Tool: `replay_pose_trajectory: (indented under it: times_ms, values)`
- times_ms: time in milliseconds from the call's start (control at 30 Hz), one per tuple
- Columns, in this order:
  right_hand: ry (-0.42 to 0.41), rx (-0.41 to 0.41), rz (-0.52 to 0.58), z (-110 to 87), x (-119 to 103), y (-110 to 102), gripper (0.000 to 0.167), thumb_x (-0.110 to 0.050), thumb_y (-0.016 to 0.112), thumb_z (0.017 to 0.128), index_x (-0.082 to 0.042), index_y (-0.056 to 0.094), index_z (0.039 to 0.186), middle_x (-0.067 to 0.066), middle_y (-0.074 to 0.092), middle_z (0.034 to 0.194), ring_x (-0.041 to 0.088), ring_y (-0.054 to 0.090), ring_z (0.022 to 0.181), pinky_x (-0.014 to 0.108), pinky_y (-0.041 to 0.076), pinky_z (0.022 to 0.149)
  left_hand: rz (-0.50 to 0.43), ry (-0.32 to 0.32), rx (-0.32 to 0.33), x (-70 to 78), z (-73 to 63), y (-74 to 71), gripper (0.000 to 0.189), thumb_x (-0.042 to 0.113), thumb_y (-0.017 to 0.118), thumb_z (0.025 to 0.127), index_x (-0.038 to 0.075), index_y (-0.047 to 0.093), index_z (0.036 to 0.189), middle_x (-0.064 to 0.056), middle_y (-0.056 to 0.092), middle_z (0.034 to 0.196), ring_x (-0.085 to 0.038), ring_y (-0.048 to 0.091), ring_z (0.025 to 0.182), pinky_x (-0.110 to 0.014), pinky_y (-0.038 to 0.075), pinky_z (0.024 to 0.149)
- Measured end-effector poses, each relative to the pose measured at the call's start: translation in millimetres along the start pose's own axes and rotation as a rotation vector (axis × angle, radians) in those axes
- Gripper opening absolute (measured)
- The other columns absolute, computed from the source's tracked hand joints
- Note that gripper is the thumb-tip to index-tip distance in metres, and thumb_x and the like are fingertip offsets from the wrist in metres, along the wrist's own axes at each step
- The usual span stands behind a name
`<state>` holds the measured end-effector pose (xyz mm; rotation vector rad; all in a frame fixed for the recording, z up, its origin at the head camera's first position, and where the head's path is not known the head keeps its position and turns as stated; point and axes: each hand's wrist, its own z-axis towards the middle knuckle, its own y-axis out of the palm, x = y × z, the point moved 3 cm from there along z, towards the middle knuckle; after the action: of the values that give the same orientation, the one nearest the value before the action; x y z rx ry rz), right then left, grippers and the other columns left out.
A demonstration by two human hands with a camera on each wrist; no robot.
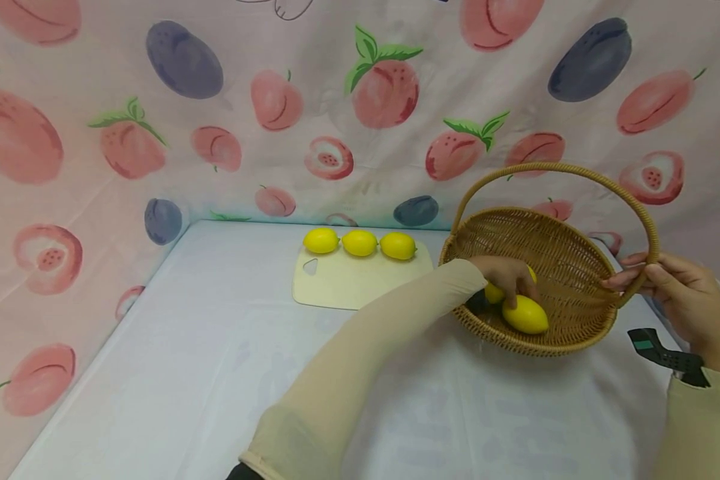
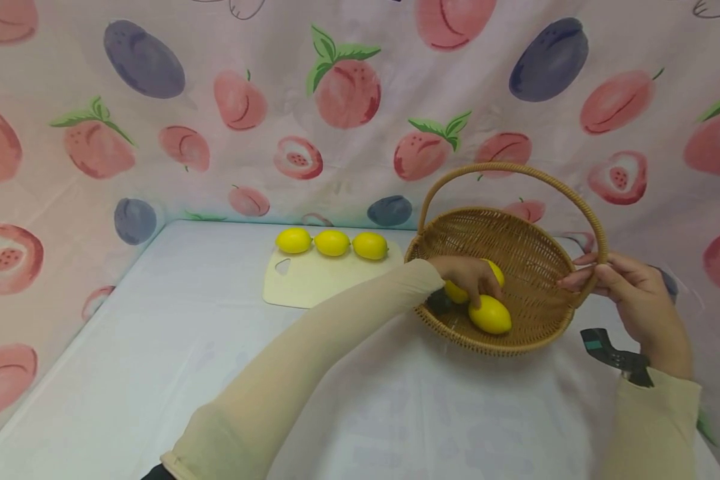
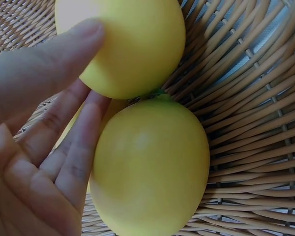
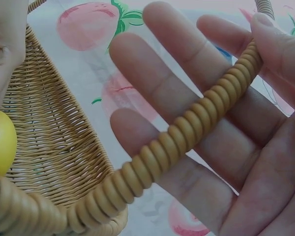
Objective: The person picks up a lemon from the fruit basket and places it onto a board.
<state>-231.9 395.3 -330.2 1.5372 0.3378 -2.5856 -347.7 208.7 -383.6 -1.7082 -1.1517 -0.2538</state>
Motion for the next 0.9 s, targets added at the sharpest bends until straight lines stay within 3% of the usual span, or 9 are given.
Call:
replay_pose_trajectory:
  times_ms: [333, 633, 900]
  values:
    - [-0.026, -0.025, 0.037, 0.8, 0, 0, 0.031, 0.011, 0.026, 0.098, 0.014, 0.054, 0.111, 0.008, 0.073, 0.097, 0.015, 0.071, 0.089, 0.016, 0.052, 0.084, 0.008, 0.102, -0.071, 2.8, -1.7, 2.7, 0.050, 0.005, 0.069, 0.083, 0.013, 0.057, 0.131, 0.002, 0.052, 0.139, -0.007, 0.048, 0.127, -0.010, 0.040, 0.096]
    - [-0.001, -0.003, 0.031, 0.4, 2, -1, 0.030, 0.011, 0.026, 0.098, 0.015, 0.053, 0.111, 0.008, 0.073, 0.097, 0.014, 0.070, 0.089, 0.015, 0.052, 0.083, 0.024, 0.062, -0.069, 5.2, -2.6, 6.1, 0.052, 0.012, 0.070, 0.083, 0.020, 0.055, 0.133, 0.009, 0.050, 0.140, -0.002, 0.042, 0.130, -0.010, 0.033, 0.102]
    - [-0.024, -0.027, 0.051, 1.2, 2, -1, 0.031, 0.012, 0.026, 0.097, 0.015, 0.053, 0.112, 0.009, 0.072, 0.099, 0.015, 0.070, 0.091, 0.016, 0.052, 0.084, 0.018, 0.062, -0.048, 3.5, -0.2, 10.4, 0.056, 0.015, 0.072, 0.082, 0.019, 0.053, 0.135, 0.007, 0.047, 0.143, -0.006, 0.044, 0.130, -0.010, 0.037, 0.098]
